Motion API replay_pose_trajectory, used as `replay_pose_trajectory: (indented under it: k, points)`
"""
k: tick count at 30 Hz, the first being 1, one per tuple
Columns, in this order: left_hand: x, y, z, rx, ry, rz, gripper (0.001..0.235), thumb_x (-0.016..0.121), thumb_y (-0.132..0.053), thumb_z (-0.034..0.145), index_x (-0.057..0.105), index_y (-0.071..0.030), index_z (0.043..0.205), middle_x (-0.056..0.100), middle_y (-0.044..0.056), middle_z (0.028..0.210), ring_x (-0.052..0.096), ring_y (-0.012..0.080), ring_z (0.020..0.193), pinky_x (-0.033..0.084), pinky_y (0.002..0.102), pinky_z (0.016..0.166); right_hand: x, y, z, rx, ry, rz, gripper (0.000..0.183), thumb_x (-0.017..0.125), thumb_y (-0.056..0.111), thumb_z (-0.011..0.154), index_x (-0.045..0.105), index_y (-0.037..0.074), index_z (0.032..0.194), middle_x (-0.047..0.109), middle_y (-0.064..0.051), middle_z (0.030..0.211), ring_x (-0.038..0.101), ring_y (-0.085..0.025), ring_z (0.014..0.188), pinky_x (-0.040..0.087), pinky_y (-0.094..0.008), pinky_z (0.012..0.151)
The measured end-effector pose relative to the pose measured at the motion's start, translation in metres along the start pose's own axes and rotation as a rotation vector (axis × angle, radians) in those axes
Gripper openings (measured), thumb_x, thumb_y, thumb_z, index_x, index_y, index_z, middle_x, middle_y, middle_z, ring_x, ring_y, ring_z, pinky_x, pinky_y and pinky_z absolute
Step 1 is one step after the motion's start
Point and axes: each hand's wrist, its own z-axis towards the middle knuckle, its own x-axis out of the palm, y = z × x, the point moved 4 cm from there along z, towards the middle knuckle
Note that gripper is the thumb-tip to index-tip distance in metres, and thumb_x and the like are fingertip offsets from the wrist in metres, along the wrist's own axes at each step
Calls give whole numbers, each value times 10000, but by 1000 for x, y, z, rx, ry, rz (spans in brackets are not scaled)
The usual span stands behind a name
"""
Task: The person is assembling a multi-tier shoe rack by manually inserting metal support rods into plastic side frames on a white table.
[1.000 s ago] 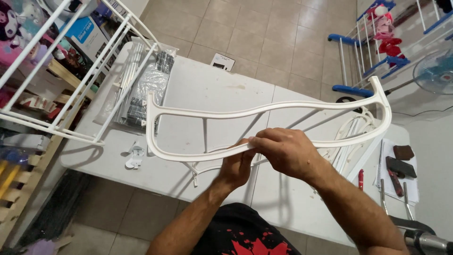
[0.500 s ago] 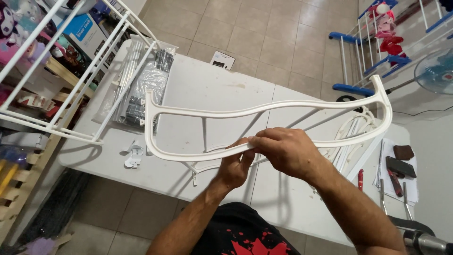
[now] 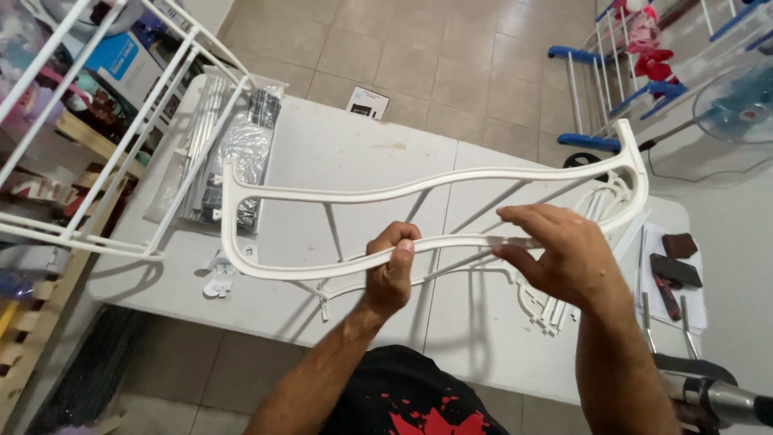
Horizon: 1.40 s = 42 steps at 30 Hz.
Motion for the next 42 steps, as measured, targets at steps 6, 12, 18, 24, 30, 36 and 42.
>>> replay_pose_trajectory:
  k: [6,12,18,24,30,36,42]
  points:
    - [-24,-4,19,54,-41,101,365,521,-457,990,600,-101,968,496,38,748,469,148,749,421,303,715,6,-23,-24,57,-34,-79,211,769,229,890,740,242,1099,753,26,876,741,-229,847,573,-377,843]
    - [-22,-12,-29,222,-129,341,231,699,-281,956,560,-100,931,508,47,828,568,241,757,481,352,724,14,-7,-25,63,-84,-81,200,748,206,910,736,254,1104,738,37,831,726,-207,742,583,-345,733]
    - [71,-6,6,117,377,55,369,608,-320,1017,620,-39,1257,679,163,1151,641,350,1164,507,500,1022,7,-5,-18,14,-99,-17,230,760,176,900,739,232,1122,740,28,822,706,-203,679,574,-338,658]
    - [89,20,14,23,494,-101,246,528,-208,1072,584,-150,840,556,-15,733,565,155,737,534,366,768,1,-3,-19,23,-130,49,231,769,151,887,761,201,1113,743,4,805,678,-207,620,561,-339,605]
    - [84,-1,15,46,522,-92,282,464,-188,1095,541,-136,828,493,-10,704,507,150,683,512,354,682,0,-3,-21,3,-147,84,201,761,138,895,764,174,1093,743,-27,790,659,-232,584,550,-356,571]
    - [83,32,17,86,538,-96,270,470,-153,1086,578,-112,841,513,0,677,494,154,629,509,340,614,-1,-6,-20,22,-138,89,168,767,167,896,773,194,1062,743,4,794,660,-221,599,548,-339,575]
    - [90,50,16,90,529,-191,289,477,-215,1106,589,-124,856,470,-18,680,464,122,638,486,302,627,-5,0,-16,73,-78,76,86,784,176,878,756,167,959,741,-4,780,683,-242,630,559,-369,585]
